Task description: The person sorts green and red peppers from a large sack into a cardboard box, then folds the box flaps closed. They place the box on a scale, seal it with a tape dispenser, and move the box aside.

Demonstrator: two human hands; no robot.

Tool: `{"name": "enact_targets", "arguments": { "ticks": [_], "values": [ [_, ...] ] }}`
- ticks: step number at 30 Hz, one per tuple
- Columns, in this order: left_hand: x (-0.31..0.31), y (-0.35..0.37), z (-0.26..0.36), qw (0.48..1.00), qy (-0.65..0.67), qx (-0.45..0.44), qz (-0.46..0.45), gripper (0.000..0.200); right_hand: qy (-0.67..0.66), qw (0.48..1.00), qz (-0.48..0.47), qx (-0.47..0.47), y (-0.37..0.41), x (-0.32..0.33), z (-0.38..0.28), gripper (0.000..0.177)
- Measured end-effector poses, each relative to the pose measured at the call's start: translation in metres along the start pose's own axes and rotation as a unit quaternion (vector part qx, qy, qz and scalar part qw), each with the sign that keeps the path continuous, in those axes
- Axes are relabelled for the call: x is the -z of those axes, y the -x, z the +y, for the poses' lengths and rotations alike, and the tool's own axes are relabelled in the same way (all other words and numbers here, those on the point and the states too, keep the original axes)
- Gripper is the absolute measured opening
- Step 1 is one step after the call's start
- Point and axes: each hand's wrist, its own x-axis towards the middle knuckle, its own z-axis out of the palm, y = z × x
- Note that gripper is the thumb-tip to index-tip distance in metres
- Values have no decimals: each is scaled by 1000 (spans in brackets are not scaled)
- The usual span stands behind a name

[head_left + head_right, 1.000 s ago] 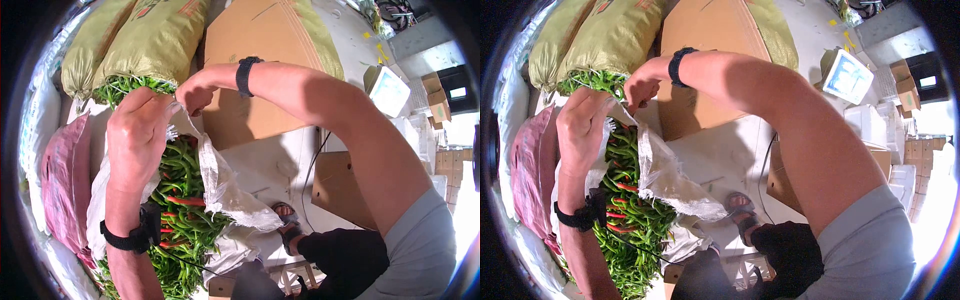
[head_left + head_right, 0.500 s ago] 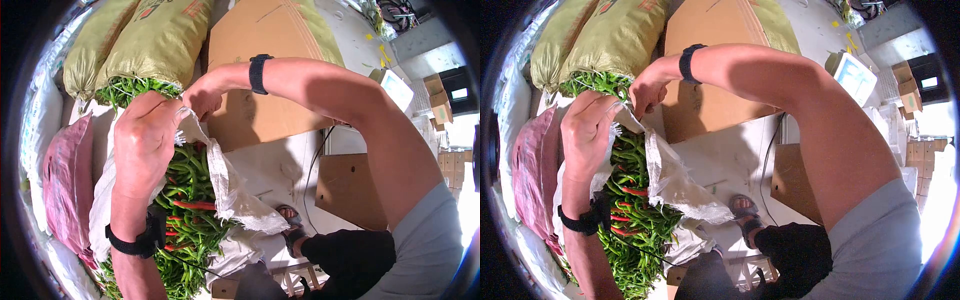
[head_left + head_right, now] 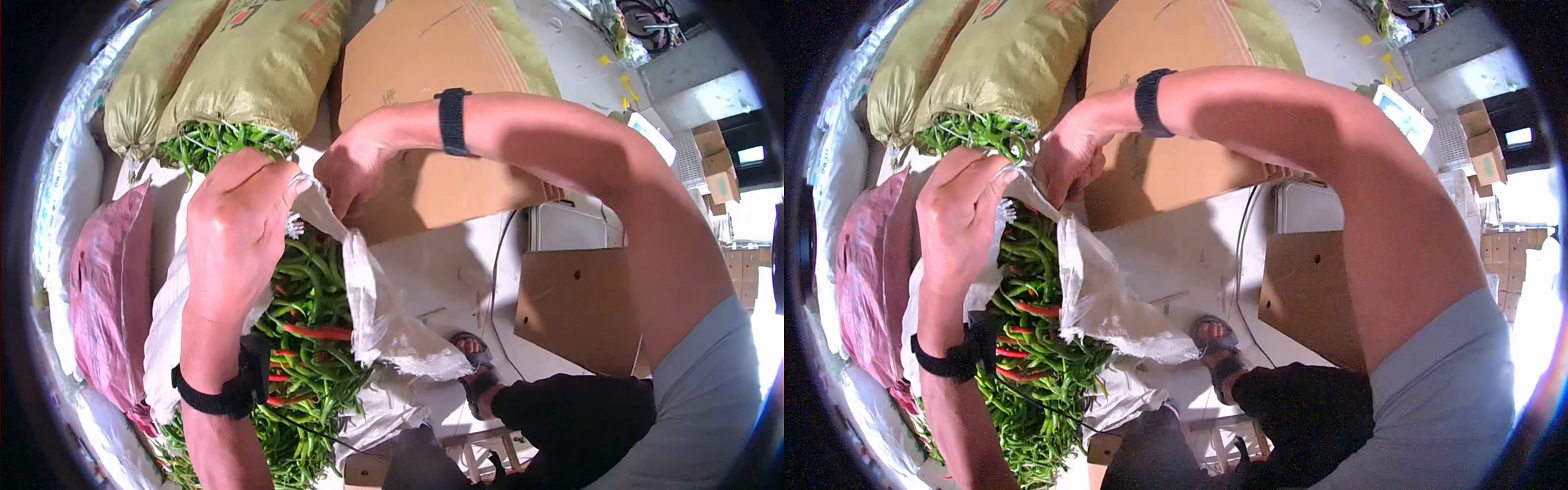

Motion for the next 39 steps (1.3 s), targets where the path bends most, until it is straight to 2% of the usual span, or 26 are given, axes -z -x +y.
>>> {"name": "enact_targets", "arguments": {
  "ticks": [3, 4, 6, 7, 9, 10, 12, 15, 16, 18, 19, 20, 21, 22, 24, 25, 26, 27, 28, 30, 31, 33, 34, 36, 38, 39],
  "values": [
    [-3, 1, 1, 1000, 7, -10, 6, 11, 66, 998, -9, -9, -15, -15, -13, 26],
    [-5, 1, 1, 1000, 14, -15, 18, 10, -109, 986, 92, -83, -23, -25, -21, 20],
    [-3, 2, 3, 999, 13, -20, 25, 9, -279, 929, 190, -153, -23, -32, -30, 32],
    [-1, 3, 4, 999, 18, -14, 25, 8, -198, 957, 184, -108, -17, -31, -33, 25],
    [2, 8, 5, 999, 24, -4, 24, 8, -218, 924, 146, -279, 4, -11, -114, 31],
    [5, 9, 6, 999, 35, -2, 12, 7, -219, 923, 145, -280, 14, -4, -136, 31],
    [9, 8, 9, 999, 46, -4, 11, 7, -285, 893, 82, -338, 35, 9, -170, 40],
    [24, 8, -8, 999, -35, 0, 35, 7, -303, 900, 27, -313, 57, 34, -245, 47],
    [27, 9, -6, 996, -3, 57, 62, 7, -307, 898, 21, -314, 68, 33, -255, 47],
    [32, 10, -9, 995, 29, 90, 31, 10, -251, 869, 189, -383, 98, 40, -277, 52],
    [37, 6, -11, 995, 26, 88, 42, 10, -183, 852, 177, -457, 105, 42, -284, 53],
    [42, 6, -11, 997, -22, 74, 1, 11, -181, 854, 176, -455, 103, 35, -283, 53],
    [46, 7, -11, 995, -68, 60, -46, 12, -173, 845, 232, -450, 96, 20, -282, 54],
    [51, 7, -16, 994, -75, 64, -37, 14, -164, 832, 290, -444, 87, 7, -285, 55],
    [61, 9, -28, 983, -125, 129, -45, 14, -54, 844, 237, -478, 54, -11, -285, 55],
    [63, 15, -37, 982, -130, 125, -48, 14, -16, 848, 225, -480, 35, -29, -280, 55],
    [62, 22, -48, 973, -188, 125, -46, 13, 7, 829, 251, -500, 17, -46, -279, 55],
    [61, 27, -51, 961, -244, 126, -45, 13, 12, 814, 274, -513, -2, -74, -257, 53],
    [63, 29, -48, 960, -246, 123, -52, 13, 1, 803, 301, -514, -10, -88, -259, 45],
    [63, 29, -42, 940, -282, 181, -68, 12, -34, 781, 308, -543, -23, -129, -222, 32],
    [64, 27, -36, 938, -283, 188, -68, 12, -38, 779, 309, -544, -24, -135, -223, 32],
    [64, 22, -35, 935, -277, 207, -81, 13, -41, 760, 283, -584, -15, -136, -224, 19],
    [63, 20, -38, 931, -271, 226, -97, 13, -35, 763, 279, -583, -1, -133, -220, 19],
    [53, 22, -63, 941, -236, 231, -67, 15, 166, 783, 209, -562, 29, -127, -211, 16],
    [47, 15, -67, 931, 2, 364, 11, 16, 183, 774, 235, -559, 37, -134, -200, 17],
    [45, 13, -56, 945, -69, 320, 23, 18, 193, 766, 262, -554, 39, -136, -198, 18]
  ]
}}
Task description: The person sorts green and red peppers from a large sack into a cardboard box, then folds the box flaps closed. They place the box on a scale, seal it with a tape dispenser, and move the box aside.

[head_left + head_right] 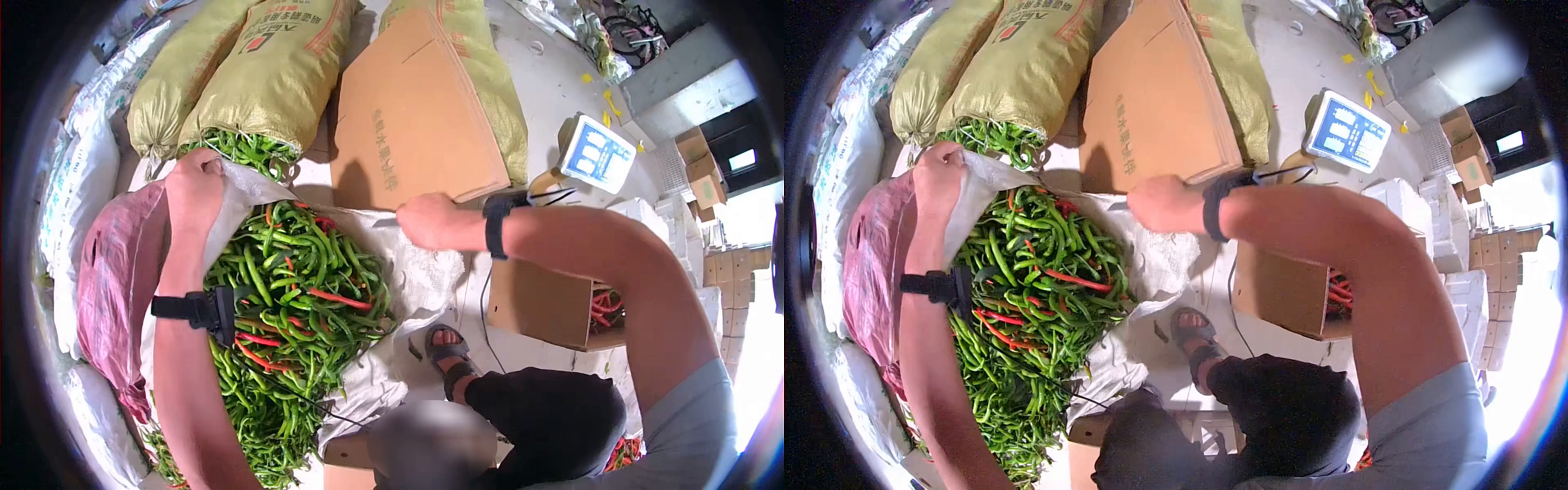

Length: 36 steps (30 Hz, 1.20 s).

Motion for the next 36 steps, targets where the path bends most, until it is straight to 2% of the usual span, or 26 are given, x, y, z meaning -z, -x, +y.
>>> {"name": "enact_targets", "arguments": {
  "ticks": [1, 3, 4, 5, 7, 8, 9, 11, 12, 16, 18, 20, 22, 23, 25, 28, 31, 32, 35, 36],
  "values": [
    [-4, 2, -1, 1000, 2, 1, 0, 18, 2, 1000, -1, 0, 4, -7, -3, 18],
    [-17, 7, -13, 991, -11, -125, 45, 28, 59, 997, -1, 59, 18, -28, -21, 26],
    [-19, 8, -22, 967, -93, -234, 34, 52, 55, 996, -17, 73, 22, -41, -22, 28],
    [-21, 14, -32, 967, -97, -234, 34, 52, 53, 996, -15, 76, 21, -50, -19, 28],
    [-16, 29, -35, 949, -179, -258, -30, 72, 27, 997, 26, 65, 17, -60, -13, 21],
    [-18, 24, -57, 946, -215, -234, -59, 78, 28, 997, 29, 68, 15, -63, -8, 21],
    [-23, 20, -80, 946, -218, -231, -58, 78, 39, 997, 10, 68, 11, -65, -3, 23],
    [-34, 10, -116, 983, -145, -114, -27, 74, 52, 996, -8, 73, 5, -66, 4, 26],
    [-28, 11, -108, 994, -75, -53, -59, 69, 40, 996, -13, 77, 4, -66, 6, 25],
    [-45, 7, -112, 992, -93, -41, -68, 65, 35, 995, -56, 68, -3, -65, 8, 28],
    [-41, 6, -118, 997, 46, -15, 65, 61, 24, 995, -75, 66, -3, -67, 13, 32],
    [0, 30, -99, 980, -99, -161, 58, 60, 1, 994, -91, 63, -2, -71, 18, 45],
    [20, 47, -82, 972, -140, -185, 21, 52, -17, 995, -87, 42, -1, -77, 21, 49],
    [28, 59, -95, 972, -141, -186, 21, 52, -34, 996, -85, 24, -1, -81, 21, 54],
    [50, 74, -136, 977, -130, -98, -140, 36, -23, 995, -79, 48, -6, -91, 26, 55],
    [55, 70, -158, 966, -158, -138, -150, 27, -2, 994, -83, 72, -11, -85, 23, 58],
    [45, 63, -154, 966, -143, -124, -176, 26, 3, 994, -86, 73, -11, -86, 23, 60],
    [43, 66, -150, 983, -70, -54, -162, 29, 2, 994, -76, 75, -12, -88, 24, 60],
    [55, 69, -105, 985, -52, -22, -163, 32, -8, 993, -88, 73, -11, -90, 27, 60],
    [52, 72, -118, 984, -43, -84, -149, 29, -10, 994, -88, 71, -10, -90, 27, 60]
  ]
}}
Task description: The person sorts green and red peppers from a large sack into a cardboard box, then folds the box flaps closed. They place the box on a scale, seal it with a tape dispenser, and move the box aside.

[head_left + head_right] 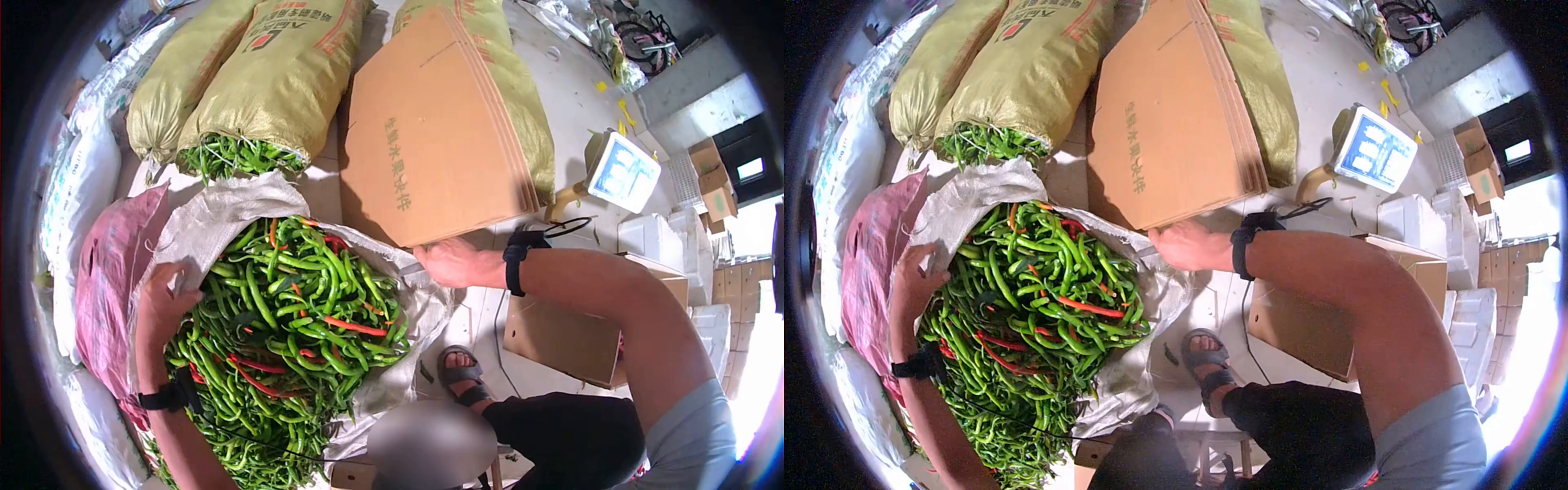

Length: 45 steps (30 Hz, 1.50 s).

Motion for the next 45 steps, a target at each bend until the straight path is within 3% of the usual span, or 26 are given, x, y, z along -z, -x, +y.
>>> {"name": "enact_targets", "arguments": {
  "ticks": [2, 5, 9, 11, 13, 15, 18, 20, 22, 24, 27, 29, 30, 31, 33, 36, 37, 38, 39, 41, 42, 43, 44, 45],
  "values": [
    [-7, 3, -34, 1000, -10, -4, -4, 25, 27, 1000, 5, 10, -1, 4, -1, 61],
    [-5, -1, -27, 998, -57, 9, 41, 17, 13, 1000, 15, 10, -5, -5, 0, 60],
    [3, -1, 6, 996, -26, 80, -29, 15, -7, 1000, 0, -8, -5, -3, 0, 54],
    [1, 2, 3, 992, -25, 105, -65, 15, -8, 1000, 16, 13, -3, -4, 6, 42],
    [-10, 3, -16, 995, -92, 10, 31, 16, 22, 997, 72, 35, -8, -22, 14, 38],
    [-14, 1, -22, 991, -126, 41, 32, 17, 52, 989, 126, 58, -12, -33, 18, 33],
    [-27, -8, -31, 986, -131, 69, 74, 20, 36, 992, 109, 46, -15, -29, 11, 31],
    [-28, -8, -31, 986, -103, 66, 115, 23, -26, 1000, -2, -7, -17, -17, 3, 32],
    [-13, -8, 8, 988, -28, 153, 22, 33, -13, 999, 51, 10, -25, -36, 4, 32],
    [-8, -4, 19, 992, -28, 120, -2, 36, -2, 994, 104, 26, -28, -42, 2, 33],
    [-12, 0, 3, 993, -86, 80, -21, 35, -66, 997, 43, -7, -34, -48, -5, 40],
    [-22, -1, -24, 989, -136, 29, 52, 27, -81, 989, 118, -29, -36, -69, -1, 45],
    [-18, -6, -11, 981, -163, 91, 44, 23, -81, 989, 117, -30, -35, -71, -1, 45],
    [-21, -12, -12, 982, -163, 91, 44, 23, -85, 983, 162, -31, -33, -74, -1, 48],
    [-27, -24, -19, 962, -183, 143, 146, 23, -89, 974, 204, -33, -27, -83, -3, 51],
    [-46, -48, -68, 977, -106, 132, 129, 28, -53, 968, 235, -69, -20, -95, -8, 53],
    [-55, -52, -84, 987, -48, 107, 110, 31, -76, 970, 181, -142, -19, -99, -12, 52],
    [-62, -56, -88, 984, 33, 152, 90, 40, -98, 963, 124, -216, -16, -97, -16, 51],
    [-65, -56, -95, 985, 38, 147, 86, 40, -98, 962, 122, -223, -15, -98, -17, 51],
    [-70, -50, -103, 963, 201, 128, 125, 45, -180, 944, 107, -256, -11, -102, -21, 48],
    [-56, -46, -90, 981, 142, 48, 126, 52, -167, 939, 161, -254, -9, -119, -19, 48],
    [-45, -33, -62, 962, 196, 121, 146, 51, -170, 936, 158, -266, -4, -117, -26, 48],
    [-33, -20, -46, 957, 169, 177, 153, 52, -243, 893, 150, -347, -1, -106, -35, 42],
    [-28, -9, -38, 944, 231, 147, 184, 50, -311, 839, 142, -424, 2, -101, -40, 38]
  ]
}}
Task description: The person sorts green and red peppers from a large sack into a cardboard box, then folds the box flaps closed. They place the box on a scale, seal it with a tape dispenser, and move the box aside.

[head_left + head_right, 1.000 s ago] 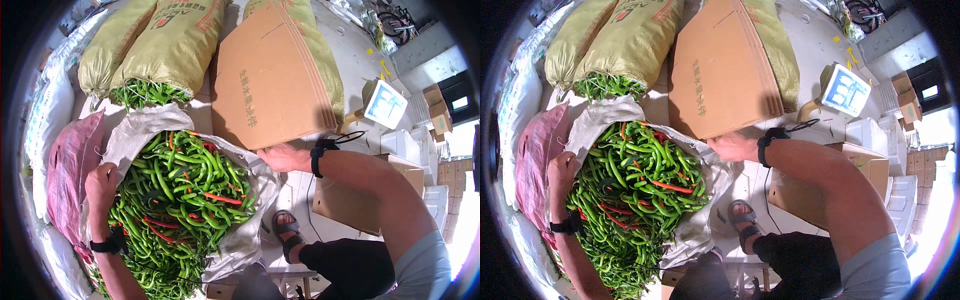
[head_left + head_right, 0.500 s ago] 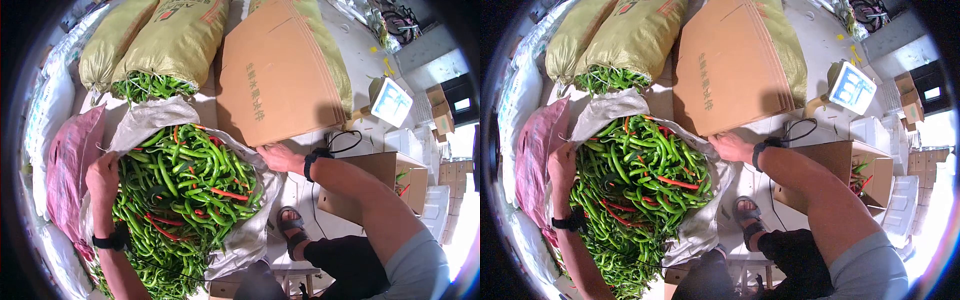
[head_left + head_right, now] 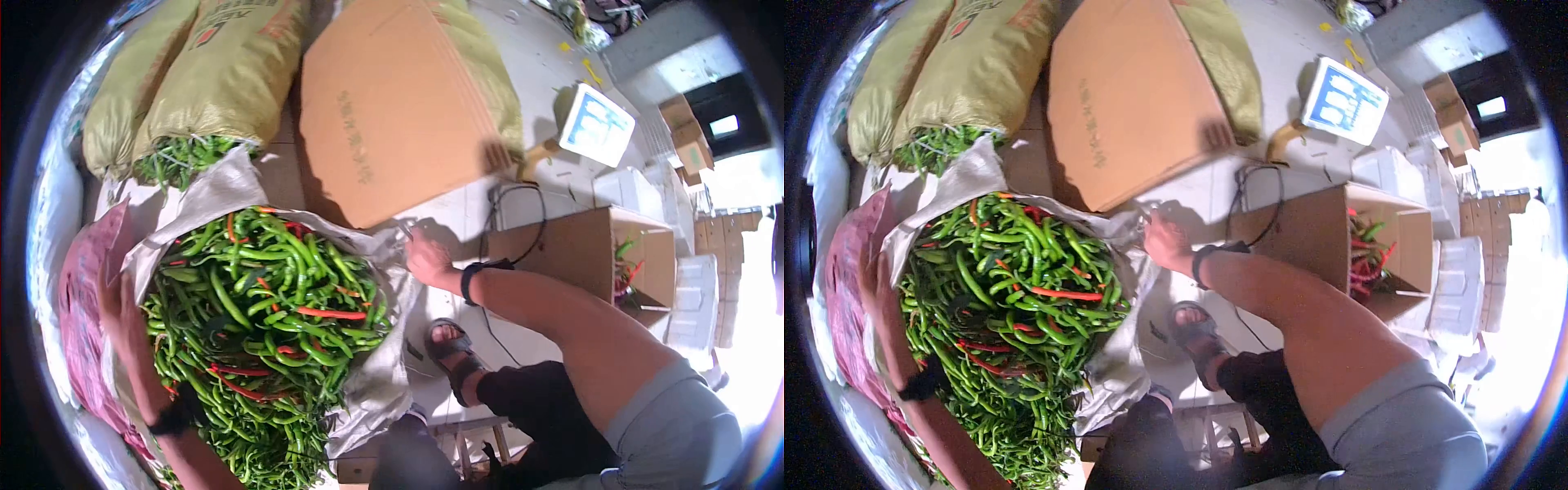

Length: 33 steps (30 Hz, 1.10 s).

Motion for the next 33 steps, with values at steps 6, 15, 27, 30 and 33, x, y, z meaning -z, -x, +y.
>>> {"name": "enact_targets", "arguments": {
  "ticks": [6, 15, 27, 30, 33],
  "values": [
    [0, 135, 104, 993, 100, 68, 7, 33, 151, 983, -84, 61, -18, -36, 36, 25],
    [-84, 314, 121, 867, 236, 230, -374, 37, -241, 956, -36, -161, -28, 4, 20, 21],
    [-52, 383, 95, 870, 364, 307, -127, 27, -220, 967, 131, 9, 12, 96, -42, 32],
    [-48, 391, 93, 856, 391, 329, -74, 25, -269, 943, 199, -9, 51, 87, -42, 38],
    [-38, 403, 96, 852, 407, 329, -26, 24, -318, 935, 159, 7, 100, 59, -34, 39]
  ]
}}
